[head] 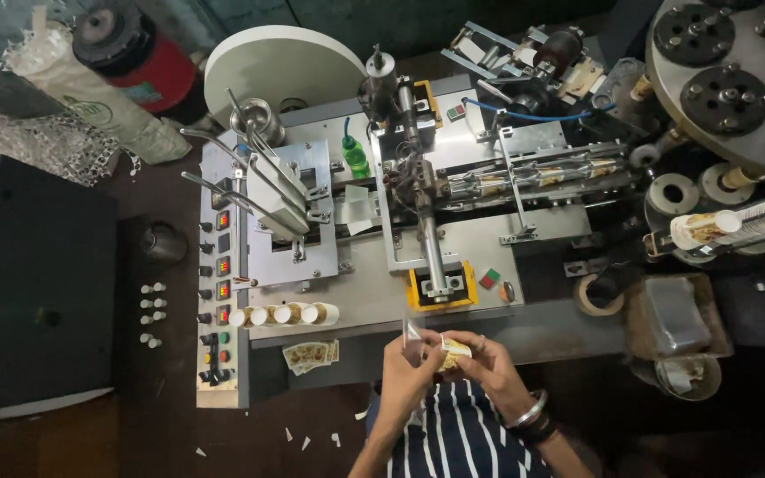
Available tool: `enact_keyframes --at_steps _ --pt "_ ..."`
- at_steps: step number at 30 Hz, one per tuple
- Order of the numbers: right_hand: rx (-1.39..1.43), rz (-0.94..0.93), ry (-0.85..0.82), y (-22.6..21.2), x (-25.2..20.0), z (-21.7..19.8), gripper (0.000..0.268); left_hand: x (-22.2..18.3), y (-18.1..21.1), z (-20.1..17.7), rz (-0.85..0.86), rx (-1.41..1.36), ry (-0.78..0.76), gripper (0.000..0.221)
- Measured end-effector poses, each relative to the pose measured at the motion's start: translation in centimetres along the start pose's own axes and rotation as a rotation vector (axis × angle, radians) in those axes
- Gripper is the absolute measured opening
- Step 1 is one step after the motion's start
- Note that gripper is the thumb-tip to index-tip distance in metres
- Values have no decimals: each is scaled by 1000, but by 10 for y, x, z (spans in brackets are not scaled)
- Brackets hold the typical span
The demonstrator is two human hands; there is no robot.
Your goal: The person packs paper cups into clear plastic bags by hand at a manufacturing station.
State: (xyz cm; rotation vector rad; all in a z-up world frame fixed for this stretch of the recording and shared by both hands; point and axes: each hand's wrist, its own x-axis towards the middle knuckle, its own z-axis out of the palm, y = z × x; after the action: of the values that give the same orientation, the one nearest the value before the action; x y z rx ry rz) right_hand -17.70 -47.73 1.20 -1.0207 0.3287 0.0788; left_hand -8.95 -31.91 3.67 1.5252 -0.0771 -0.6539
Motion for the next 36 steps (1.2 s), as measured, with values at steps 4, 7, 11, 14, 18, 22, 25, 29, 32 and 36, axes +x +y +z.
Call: enact_keyframes --at_steps 4,7,11,14,18,22,25,29,32,36 --pt "20 12 -17 5 1 -7 50 0 3 6 -11 3 42 17" --pt "33 6 -51 7 2 -9 50 -1 6 8 -37 1 75 22" --pt "-23 6 -59 5 3 -10 49 -1 6 9 9 47 68 27" --pt "-47 3 -44 1 2 -8 49 -2 6 11 27 36 63 27" --pt "-31 -26 -40 0 1 -8 49 -3 6 12 61 30 58 31" --pt "-15 -13 -28 -1 1 -8 49 -2 5 14 23 65 56 33" --pt "4 -4 -26 -2 2 -8 49 -3 1 13 14 73 47 32" --pt "13 -84 73 14 12 -22 44 -9 -3 10 51 42 107 30" --pt "-45 -220 259 18 18 -59 39 -3 -22 -1 39 -11 151 33" --pt "-579 -615 697 -32 3 -117 26 -3 -34 -19 15 -59 237 34"
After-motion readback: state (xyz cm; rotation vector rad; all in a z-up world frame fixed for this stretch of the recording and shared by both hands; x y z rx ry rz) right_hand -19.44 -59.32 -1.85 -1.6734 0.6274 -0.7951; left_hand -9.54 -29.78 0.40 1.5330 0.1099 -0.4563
